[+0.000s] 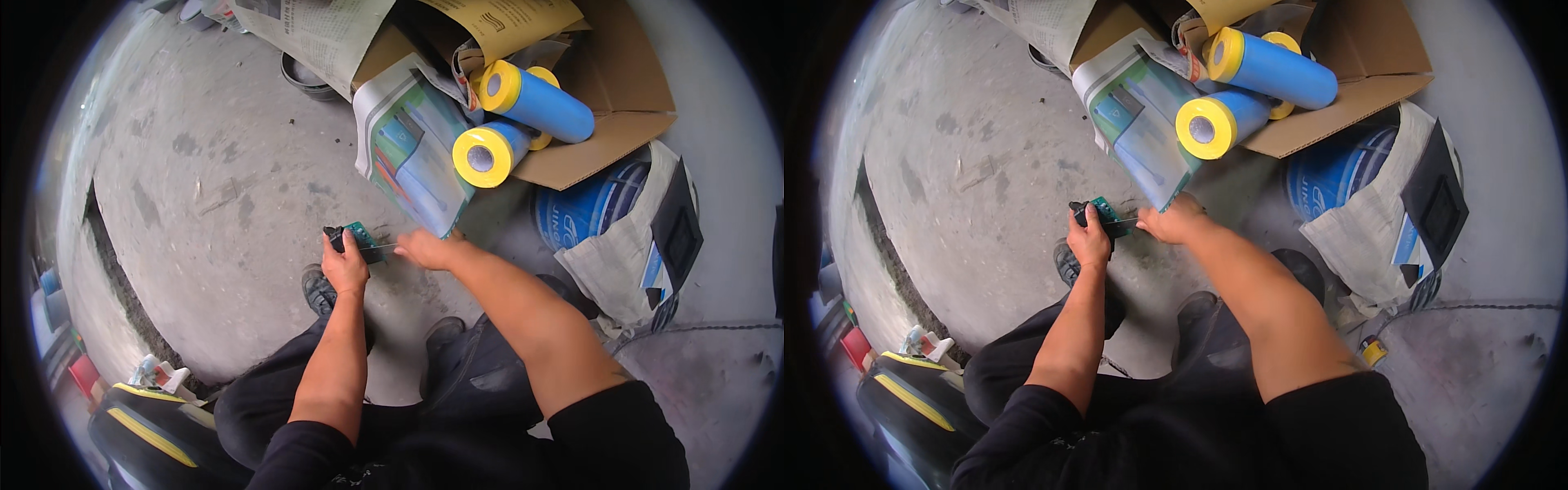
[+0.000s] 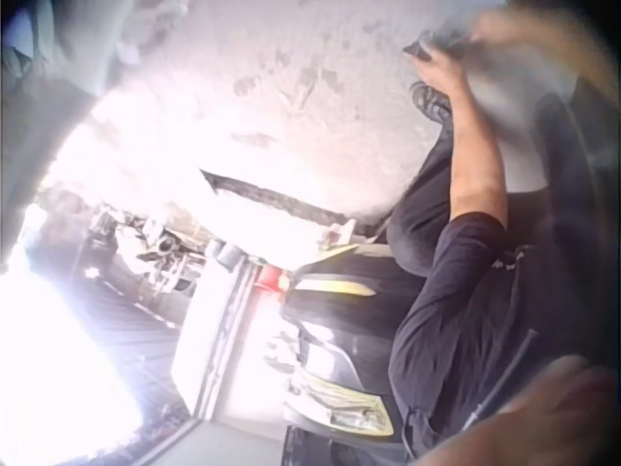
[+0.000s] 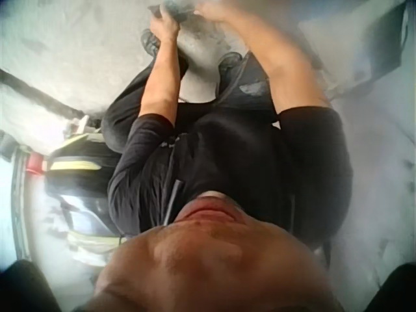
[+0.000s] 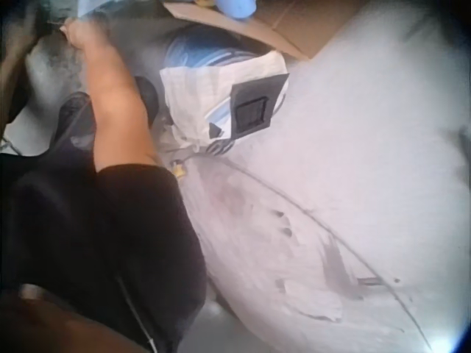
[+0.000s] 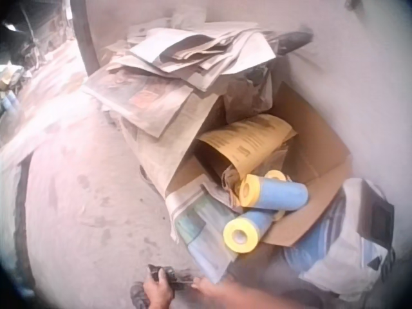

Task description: The person pries open a plastic enclosure and removes a circuit board before handling a small component by hand.

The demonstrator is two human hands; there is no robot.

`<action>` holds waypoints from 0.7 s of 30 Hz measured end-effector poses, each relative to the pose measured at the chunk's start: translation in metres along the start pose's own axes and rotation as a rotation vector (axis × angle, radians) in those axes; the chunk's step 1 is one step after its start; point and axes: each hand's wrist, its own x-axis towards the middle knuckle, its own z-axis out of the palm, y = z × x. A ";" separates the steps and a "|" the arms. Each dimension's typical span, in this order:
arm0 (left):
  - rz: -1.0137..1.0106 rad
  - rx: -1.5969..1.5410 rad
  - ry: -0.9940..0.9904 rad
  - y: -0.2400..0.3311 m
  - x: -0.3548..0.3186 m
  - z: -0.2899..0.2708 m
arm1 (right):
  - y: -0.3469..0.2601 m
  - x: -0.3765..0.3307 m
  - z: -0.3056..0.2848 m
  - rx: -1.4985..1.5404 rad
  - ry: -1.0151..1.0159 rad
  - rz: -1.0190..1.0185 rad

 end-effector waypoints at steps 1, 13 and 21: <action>0.029 0.024 0.030 -0.005 0.002 0.001 | 0.003 0.002 0.000 0.018 0.008 -0.009; 0.052 0.047 0.034 -0.003 -0.001 0.007 | -0.061 0.004 -0.021 -0.303 -0.151 0.093; -0.003 0.045 0.008 0.002 -0.002 0.006 | -0.107 -0.011 -0.062 -0.186 -0.281 0.257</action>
